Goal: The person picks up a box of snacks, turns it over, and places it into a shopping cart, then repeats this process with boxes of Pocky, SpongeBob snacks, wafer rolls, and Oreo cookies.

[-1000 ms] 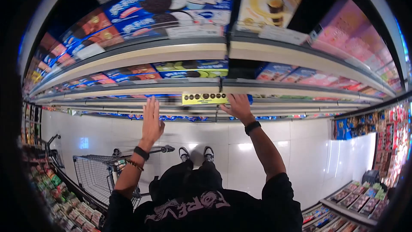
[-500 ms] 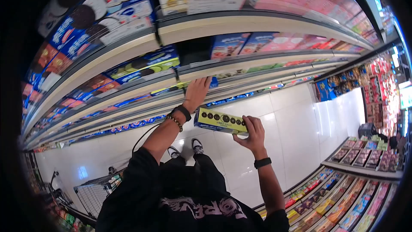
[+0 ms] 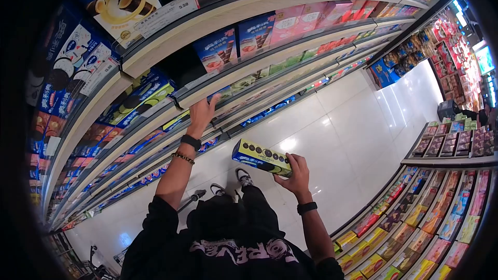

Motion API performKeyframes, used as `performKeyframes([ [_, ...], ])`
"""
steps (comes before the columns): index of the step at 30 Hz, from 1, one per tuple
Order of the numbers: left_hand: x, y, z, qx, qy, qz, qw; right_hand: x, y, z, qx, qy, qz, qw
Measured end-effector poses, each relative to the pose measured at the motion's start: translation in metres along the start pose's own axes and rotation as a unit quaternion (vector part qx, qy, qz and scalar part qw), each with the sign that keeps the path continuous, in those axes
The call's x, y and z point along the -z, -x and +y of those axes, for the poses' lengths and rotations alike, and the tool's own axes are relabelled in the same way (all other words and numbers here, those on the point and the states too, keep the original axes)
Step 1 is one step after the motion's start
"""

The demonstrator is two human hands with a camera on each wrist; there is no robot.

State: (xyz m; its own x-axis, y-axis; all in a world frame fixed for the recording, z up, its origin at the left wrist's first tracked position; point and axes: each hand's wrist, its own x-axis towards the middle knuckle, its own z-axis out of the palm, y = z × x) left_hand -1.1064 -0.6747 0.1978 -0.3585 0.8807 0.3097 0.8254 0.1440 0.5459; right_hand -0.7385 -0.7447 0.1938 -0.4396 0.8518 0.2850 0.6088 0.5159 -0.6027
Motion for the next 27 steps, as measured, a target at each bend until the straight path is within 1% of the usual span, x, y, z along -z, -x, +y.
performKeyframes([
  [2,-0.004,-0.002,-0.004,0.048,0.004,-0.020,0.999,-0.002,0.003,-0.001,-0.004,-0.009,-0.003,1.000],
  [6,-0.006,-0.009,-0.014,0.037,-0.040,-0.018,0.998,-0.002,0.005,-0.006,0.001,-0.016,-0.009,1.000],
  [8,-0.003,-0.012,-0.012,0.064,-0.029,-0.034,0.997,-0.002,0.007,-0.006,0.004,-0.020,-0.011,1.000],
  [11,-0.002,-0.014,-0.012,0.046,-0.024,-0.034,0.998,-0.003,0.008,-0.008,0.002,-0.020,-0.017,1.000],
  [15,0.002,-0.015,-0.008,0.056,-0.013,-0.050,0.997,-0.002,0.007,-0.009,0.012,-0.020,-0.015,1.000],
  [17,0.002,-0.012,-0.009,0.034,-0.020,-0.037,0.999,-0.002,0.007,-0.009,0.015,-0.020,-0.014,1.000],
  [20,0.005,-0.011,-0.008,0.050,-0.008,-0.054,0.997,-0.005,0.002,-0.008,0.027,-0.024,-0.015,0.999],
  [21,0.006,-0.009,-0.008,0.052,-0.009,-0.052,0.997,-0.004,-0.002,-0.009,0.027,-0.027,-0.023,0.999],
  [23,0.010,-0.006,-0.007,0.079,-0.002,-0.079,0.994,-0.004,-0.010,-0.012,0.029,-0.033,-0.032,0.999],
  [24,0.014,-0.002,-0.004,0.082,-0.004,-0.078,0.994,-0.002,-0.016,-0.014,0.029,-0.039,-0.052,0.997],
  [26,0.025,0.011,0.002,0.036,-0.056,-0.079,0.995,-0.001,-0.028,-0.019,0.032,-0.049,-0.076,0.995],
  [27,0.032,0.019,0.005,0.057,-0.084,-0.129,0.986,-0.001,-0.035,-0.022,0.030,-0.059,-0.106,0.992],
])
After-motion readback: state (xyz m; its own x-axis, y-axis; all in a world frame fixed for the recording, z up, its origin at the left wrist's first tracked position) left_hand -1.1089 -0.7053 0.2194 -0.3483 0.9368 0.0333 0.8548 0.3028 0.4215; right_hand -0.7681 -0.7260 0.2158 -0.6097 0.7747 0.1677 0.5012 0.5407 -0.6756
